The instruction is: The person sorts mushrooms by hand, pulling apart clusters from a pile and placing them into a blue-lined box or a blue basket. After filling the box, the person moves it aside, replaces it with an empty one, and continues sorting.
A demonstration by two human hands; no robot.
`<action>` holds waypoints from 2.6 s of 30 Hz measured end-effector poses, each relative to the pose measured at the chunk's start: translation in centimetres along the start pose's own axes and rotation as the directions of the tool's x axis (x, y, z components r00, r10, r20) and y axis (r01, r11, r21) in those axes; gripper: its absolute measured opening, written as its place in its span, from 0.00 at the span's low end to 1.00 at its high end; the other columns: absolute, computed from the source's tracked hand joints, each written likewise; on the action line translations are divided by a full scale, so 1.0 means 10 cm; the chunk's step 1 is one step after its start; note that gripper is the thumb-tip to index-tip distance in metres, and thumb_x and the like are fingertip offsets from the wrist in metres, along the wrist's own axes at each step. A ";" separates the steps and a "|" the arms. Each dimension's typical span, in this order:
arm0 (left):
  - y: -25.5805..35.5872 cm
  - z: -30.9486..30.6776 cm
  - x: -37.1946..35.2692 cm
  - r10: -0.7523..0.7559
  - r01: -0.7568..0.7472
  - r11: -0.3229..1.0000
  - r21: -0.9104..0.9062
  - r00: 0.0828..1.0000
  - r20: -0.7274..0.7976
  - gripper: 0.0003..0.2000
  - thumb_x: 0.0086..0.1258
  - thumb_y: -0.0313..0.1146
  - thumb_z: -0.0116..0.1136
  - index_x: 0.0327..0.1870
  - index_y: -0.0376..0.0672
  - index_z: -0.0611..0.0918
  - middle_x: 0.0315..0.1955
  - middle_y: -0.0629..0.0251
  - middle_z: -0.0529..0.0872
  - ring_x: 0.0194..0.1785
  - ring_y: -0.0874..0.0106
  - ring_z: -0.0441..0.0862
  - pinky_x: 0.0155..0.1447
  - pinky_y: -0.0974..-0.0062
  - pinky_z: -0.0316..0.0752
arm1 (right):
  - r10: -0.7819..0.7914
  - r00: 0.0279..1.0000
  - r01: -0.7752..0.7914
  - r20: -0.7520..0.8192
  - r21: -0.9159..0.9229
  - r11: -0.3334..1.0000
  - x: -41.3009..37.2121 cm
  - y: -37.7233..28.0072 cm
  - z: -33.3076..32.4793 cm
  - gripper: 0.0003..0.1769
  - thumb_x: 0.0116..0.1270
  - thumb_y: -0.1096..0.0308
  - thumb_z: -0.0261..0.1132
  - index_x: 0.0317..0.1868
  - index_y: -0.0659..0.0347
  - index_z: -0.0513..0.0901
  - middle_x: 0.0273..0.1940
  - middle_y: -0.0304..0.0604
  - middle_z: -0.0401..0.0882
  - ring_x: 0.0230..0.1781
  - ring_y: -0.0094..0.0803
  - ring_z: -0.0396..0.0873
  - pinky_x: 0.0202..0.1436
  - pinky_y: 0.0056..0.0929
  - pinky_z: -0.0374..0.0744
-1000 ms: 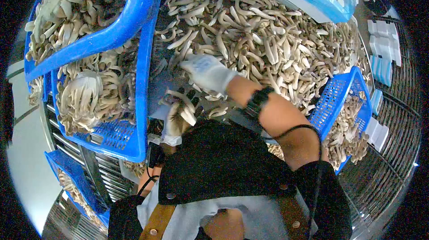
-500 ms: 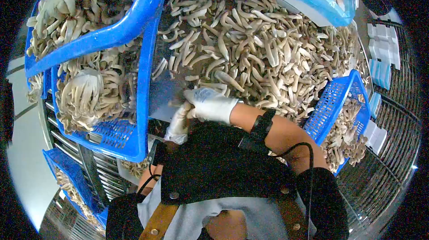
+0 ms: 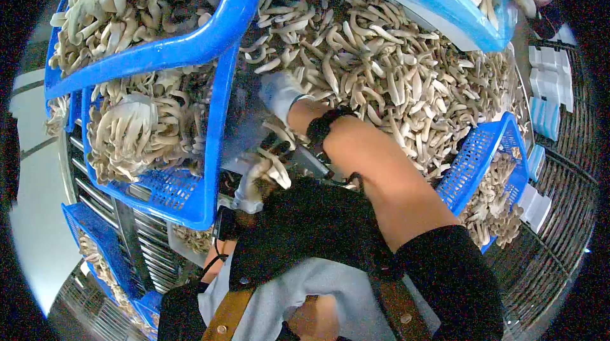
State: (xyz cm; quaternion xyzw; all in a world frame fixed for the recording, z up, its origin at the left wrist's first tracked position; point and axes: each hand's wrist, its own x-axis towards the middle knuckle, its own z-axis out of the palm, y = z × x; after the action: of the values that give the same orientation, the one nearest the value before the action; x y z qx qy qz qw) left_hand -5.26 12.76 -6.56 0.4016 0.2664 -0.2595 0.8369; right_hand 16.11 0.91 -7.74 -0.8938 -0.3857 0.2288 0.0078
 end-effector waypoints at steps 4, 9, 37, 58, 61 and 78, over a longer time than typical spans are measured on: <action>-0.63 -1.02 0.58 -0.128 0.262 0.904 -0.338 0.920 0.371 0.11 0.71 0.41 0.59 0.36 0.42 0.80 0.28 0.61 0.83 0.26 0.72 0.82 0.26 0.75 0.74 | 0.017 0.994 -0.018 -0.107 -0.007 1.000 -0.37 0.23 -0.20 0.16 0.61 0.63 0.62 0.46 0.64 0.79 0.42 0.55 0.82 0.42 0.53 0.82 0.47 0.45 0.80; -0.54 -0.57 0.48 0.131 -0.070 0.972 0.225 0.955 -0.265 0.16 0.67 0.45 0.62 0.38 0.39 0.80 0.30 0.59 0.83 0.30 0.66 0.81 0.32 0.70 0.75 | 0.229 0.902 0.000 -0.367 0.528 0.849 -0.89 0.55 -0.06 0.25 0.62 0.63 0.62 0.57 0.67 0.73 0.49 0.63 0.78 0.52 0.59 0.76 0.58 0.47 0.74; -0.22 0.16 0.60 -0.001 -0.018 0.924 -0.382 0.999 -0.049 0.10 0.70 0.30 0.59 0.50 0.41 0.79 0.42 0.66 0.84 0.46 0.70 0.82 0.57 0.70 0.76 | 0.075 0.917 0.195 -0.392 0.605 0.772 -1.50 -0.17 0.33 0.14 0.62 0.68 0.60 0.46 0.64 0.75 0.33 0.56 0.77 0.39 0.56 0.78 0.46 0.50 0.74; -0.13 -0.14 0.13 0.081 -0.058 0.995 -0.079 0.936 0.342 0.26 0.73 0.50 0.53 0.39 0.26 0.80 0.28 0.50 0.85 0.21 0.67 0.82 0.29 0.77 0.78 | 0.202 0.979 -0.192 0.022 0.430 0.882 -0.88 0.84 -0.42 0.26 0.66 0.60 0.58 0.60 0.67 0.74 0.51 0.61 0.79 0.53 0.51 0.79 0.56 0.43 0.76; -0.01 -0.05 0.10 0.024 -0.006 0.999 -0.051 0.935 0.355 0.27 0.71 0.52 0.54 0.39 0.27 0.80 0.25 0.52 0.85 0.20 0.68 0.81 0.33 0.76 0.78 | 0.455 0.859 -0.335 -0.236 0.412 0.847 -0.50 1.22 0.03 0.20 0.67 0.62 0.54 0.54 0.64 0.78 0.49 0.60 0.81 0.51 0.50 0.81 0.55 0.43 0.78; 0.35 0.33 0.40 0.183 -0.123 0.981 -0.153 0.851 0.492 0.22 0.65 0.45 0.62 0.51 0.37 0.76 0.42 0.52 0.84 0.40 0.61 0.84 0.47 0.61 0.79 | 0.277 0.910 0.124 -0.309 0.840 0.528 -1.61 1.00 -0.42 0.21 0.67 0.61 0.62 0.53 0.70 0.77 0.53 0.61 0.78 0.55 0.49 0.77 0.58 0.36 0.73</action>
State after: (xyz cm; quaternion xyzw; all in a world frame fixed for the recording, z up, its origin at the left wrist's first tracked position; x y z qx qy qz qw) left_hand 0.71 11.10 -5.48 0.2906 0.0205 -0.2718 0.9172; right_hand 15.04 -16.60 0.59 -0.8200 -0.1751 0.1957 0.5085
